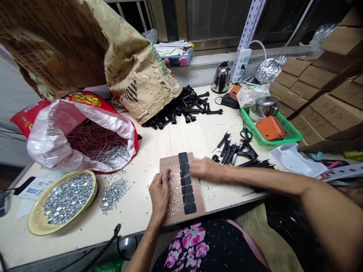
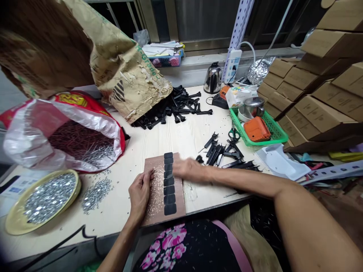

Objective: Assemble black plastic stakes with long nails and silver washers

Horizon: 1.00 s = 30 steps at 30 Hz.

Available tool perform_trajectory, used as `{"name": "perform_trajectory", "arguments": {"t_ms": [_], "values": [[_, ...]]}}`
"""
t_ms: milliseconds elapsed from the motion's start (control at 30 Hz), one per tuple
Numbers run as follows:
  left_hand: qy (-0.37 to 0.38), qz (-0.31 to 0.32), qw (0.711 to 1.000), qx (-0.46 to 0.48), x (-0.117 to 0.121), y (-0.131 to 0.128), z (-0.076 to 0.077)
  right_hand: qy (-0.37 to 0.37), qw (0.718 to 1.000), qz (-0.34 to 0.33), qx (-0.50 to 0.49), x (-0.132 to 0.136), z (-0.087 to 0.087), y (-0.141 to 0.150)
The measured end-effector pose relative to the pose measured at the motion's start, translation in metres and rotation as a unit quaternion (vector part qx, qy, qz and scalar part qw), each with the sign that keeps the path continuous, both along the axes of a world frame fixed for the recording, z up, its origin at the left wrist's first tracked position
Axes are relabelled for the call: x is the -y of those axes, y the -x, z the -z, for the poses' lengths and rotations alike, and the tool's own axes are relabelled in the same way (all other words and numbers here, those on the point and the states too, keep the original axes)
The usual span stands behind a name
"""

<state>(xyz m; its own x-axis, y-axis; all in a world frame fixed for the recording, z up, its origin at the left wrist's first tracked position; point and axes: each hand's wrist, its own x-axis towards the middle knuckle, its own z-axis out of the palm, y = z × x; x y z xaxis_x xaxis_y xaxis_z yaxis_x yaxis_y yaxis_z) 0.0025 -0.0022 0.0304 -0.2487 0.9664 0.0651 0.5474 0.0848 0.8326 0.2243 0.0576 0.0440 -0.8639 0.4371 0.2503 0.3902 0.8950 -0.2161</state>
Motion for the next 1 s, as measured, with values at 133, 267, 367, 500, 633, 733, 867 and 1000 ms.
{"name": "perform_trajectory", "arguments": {"t_ms": [133, 267, 367, 500, 633, 733, 867, 1000], "values": [[0.001, -0.006, 1.0, 0.003, -0.001, 0.0, 0.001, -0.001, 0.999, -0.039, -0.006, 0.004, 0.006, 0.0], [-0.002, -0.007, 1.0, 0.001, -0.001, 0.0, 0.002, 0.013, 0.998, 0.061, -0.017, 0.013, 0.01, 0.003], [-0.004, -0.008, 1.0, 0.002, -0.001, 0.0, 0.003, -0.017, 1.0, -0.01, -0.009, 0.032, 0.011, 0.004], [-0.011, -0.009, 1.0, 0.004, 0.0, -0.002, 0.003, -0.03, 0.999, -0.011, -0.005, 0.037, 0.011, 0.002], [-0.009, -0.005, 1.0, -0.002, 0.001, -0.004, 0.002, -0.005, 0.999, 0.049, 0.017, 0.017, 0.003, 0.004], [-0.015, -0.013, 1.0, -0.014, 0.001, -0.001, 0.003, -0.004, 0.995, 0.095, 0.025, 0.025, -0.007, 0.009], [-0.026, -0.01, 0.998, -0.051, -0.002, 0.0, 0.002, 0.013, 0.997, 0.025, 0.065, 0.056, -0.017, -0.003], [-0.097, 0.091, 0.983, -0.128, 0.003, -0.027, -0.007, 0.031, 0.958, 0.281, 0.041, 0.061, -0.034, -0.068]]}}
